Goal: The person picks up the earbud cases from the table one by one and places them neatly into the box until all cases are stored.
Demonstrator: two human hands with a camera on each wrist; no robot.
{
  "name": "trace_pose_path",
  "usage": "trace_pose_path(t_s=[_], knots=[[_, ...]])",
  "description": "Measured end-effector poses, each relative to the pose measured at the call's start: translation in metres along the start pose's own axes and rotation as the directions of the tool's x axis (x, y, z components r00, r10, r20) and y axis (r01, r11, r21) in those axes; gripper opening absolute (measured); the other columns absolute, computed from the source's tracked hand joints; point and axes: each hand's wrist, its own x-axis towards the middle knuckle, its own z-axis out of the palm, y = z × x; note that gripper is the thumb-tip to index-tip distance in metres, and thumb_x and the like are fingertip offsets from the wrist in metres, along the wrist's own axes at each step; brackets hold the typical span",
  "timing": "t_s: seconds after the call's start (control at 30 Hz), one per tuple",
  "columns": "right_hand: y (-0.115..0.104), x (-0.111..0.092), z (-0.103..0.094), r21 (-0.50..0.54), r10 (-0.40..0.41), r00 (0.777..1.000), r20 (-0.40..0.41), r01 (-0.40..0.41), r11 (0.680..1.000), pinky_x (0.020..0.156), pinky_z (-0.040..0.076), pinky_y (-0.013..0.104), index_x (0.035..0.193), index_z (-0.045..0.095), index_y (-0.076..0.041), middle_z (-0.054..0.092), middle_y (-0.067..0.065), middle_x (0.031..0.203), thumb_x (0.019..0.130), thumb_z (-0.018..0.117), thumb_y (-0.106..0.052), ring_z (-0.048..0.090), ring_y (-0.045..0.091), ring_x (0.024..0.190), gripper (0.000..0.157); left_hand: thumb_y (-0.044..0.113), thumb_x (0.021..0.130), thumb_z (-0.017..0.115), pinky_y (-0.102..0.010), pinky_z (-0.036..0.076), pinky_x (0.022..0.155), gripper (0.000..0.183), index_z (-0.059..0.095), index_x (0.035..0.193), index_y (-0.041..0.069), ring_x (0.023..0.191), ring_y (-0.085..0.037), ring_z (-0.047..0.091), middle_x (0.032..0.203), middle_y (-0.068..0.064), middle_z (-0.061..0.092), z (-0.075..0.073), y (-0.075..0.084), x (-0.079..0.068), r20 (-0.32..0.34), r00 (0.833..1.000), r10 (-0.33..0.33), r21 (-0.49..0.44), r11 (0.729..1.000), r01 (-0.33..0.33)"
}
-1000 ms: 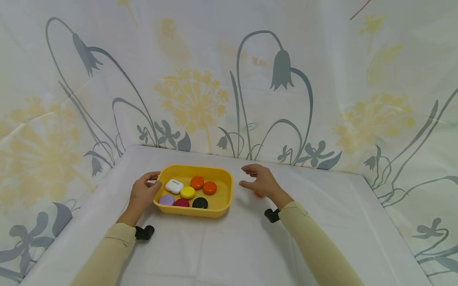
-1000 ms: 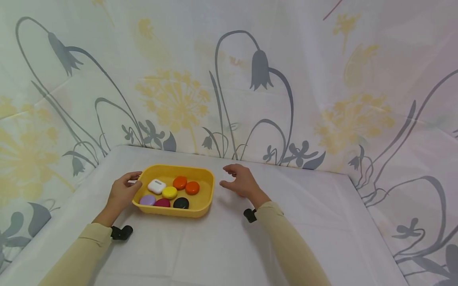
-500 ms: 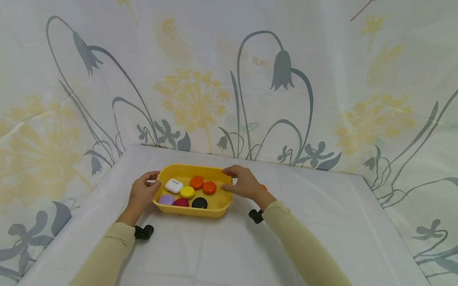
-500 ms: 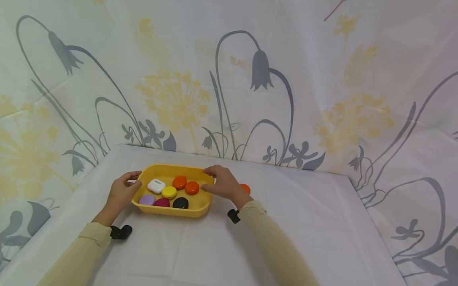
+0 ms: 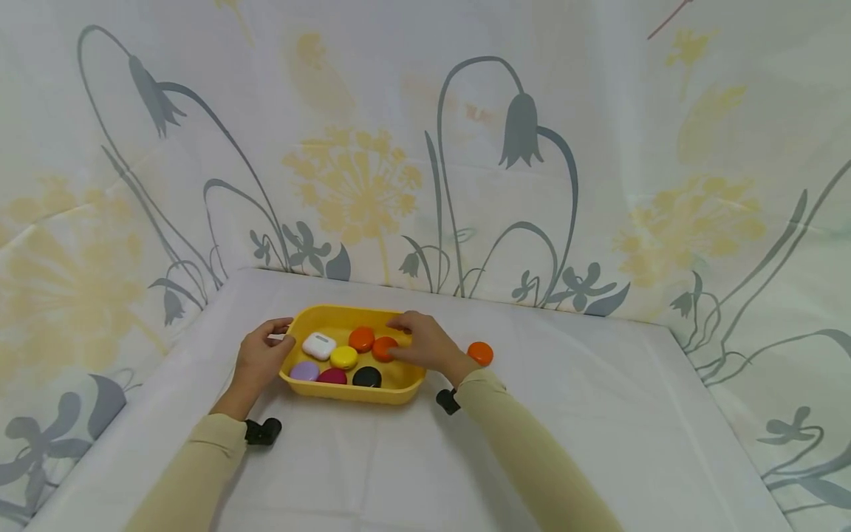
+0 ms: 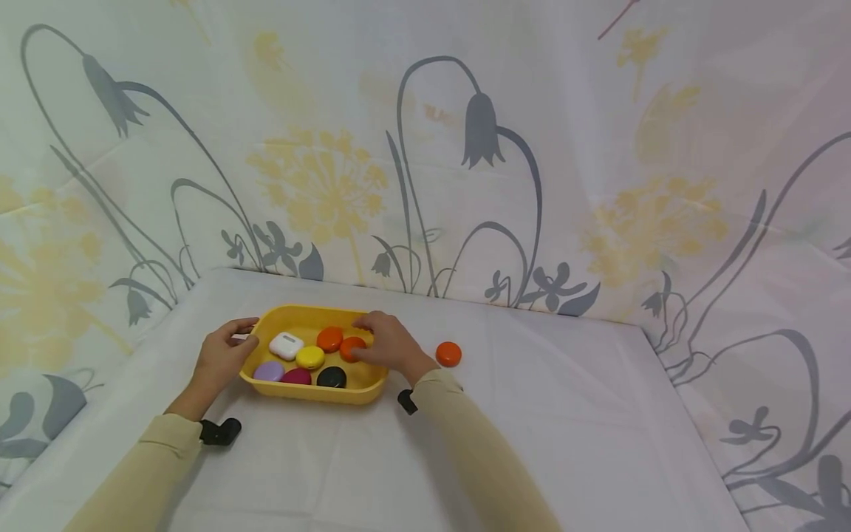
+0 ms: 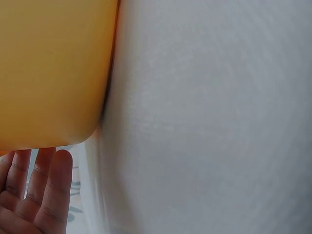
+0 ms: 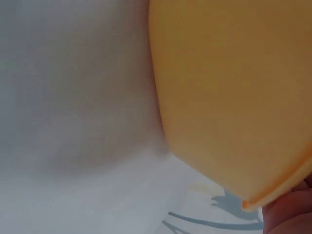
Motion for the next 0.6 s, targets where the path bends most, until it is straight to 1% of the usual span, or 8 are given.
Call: trace_pose_path(t_s=[0.13,0.23,0.43,0.5,0.6], knots=[[-0.002,0.008,0.006,0.006,0.016,1.000,0.015,-0.016,1.000,0.103,0.044,0.040,0.128,0.060,-0.004,0.062,0.012,0.126,0.083,0.074,-0.027,0.057,0.027,0.116,0.053,0.023,0.092,0.053,-0.018,0.048,0.073,0.043,0.056,0.134,0.012,0.101,-0.027,0.057,0.126,-0.014,0.058,-0.001,0.001,0.000,0.008,1.000,-0.012,-0.001,1.000,0.012],[-0.001,0.013,0.011,-0.028,0.049,0.999,0.019,-0.049,0.998,0.104,0.044,0.039,0.127,0.061,-0.007,0.062,0.008,0.126,0.083,0.074,-0.030,0.056,0.024,0.116,0.052,0.023,0.092,0.053,-0.019,0.048,0.075,0.043,0.056,0.134,0.011,0.102,-0.027,0.058,0.127,-0.015,0.058,0.000,0.001,0.001,0.011,1.000,-0.006,0.000,1.000,0.006],[-0.001,0.020,0.019,-0.114,0.107,0.994,0.021,-0.104,0.988,0.104,0.044,0.036,0.125,0.063,-0.010,0.064,0.003,0.125,0.081,0.075,-0.031,0.056,0.021,0.115,0.050,0.023,0.092,0.053,-0.019,0.048,0.074,0.043,0.056,0.133,0.012,0.102,-0.028,0.059,0.126,-0.015,0.059,0.000,-0.001,0.001,0.005,1.000,0.008,0.009,1.000,-0.008],[-0.002,0.021,0.021,-0.141,0.116,0.993,0.029,-0.111,0.984,0.104,0.044,0.035,0.124,0.063,-0.011,0.064,0.002,0.124,0.081,0.075,-0.032,0.056,0.020,0.114,0.049,0.024,0.092,0.053,-0.018,0.047,0.073,0.042,0.057,0.133,0.012,0.102,-0.028,0.059,0.125,-0.014,0.059,0.000,-0.001,0.000,0.001,1.000,0.008,0.009,1.000,-0.008],[-0.003,0.021,0.023,-0.217,0.123,0.992,0.039,-0.112,0.970,0.102,0.045,0.033,0.123,0.064,-0.013,0.065,0.000,0.122,0.082,0.075,-0.033,0.057,0.017,0.111,0.048,0.024,0.092,0.053,-0.016,0.046,0.071,0.042,0.057,0.132,0.011,0.102,-0.028,0.059,0.124,-0.015,0.060,0.001,0.000,0.000,0.001,1.000,0.013,0.005,1.000,-0.013]])
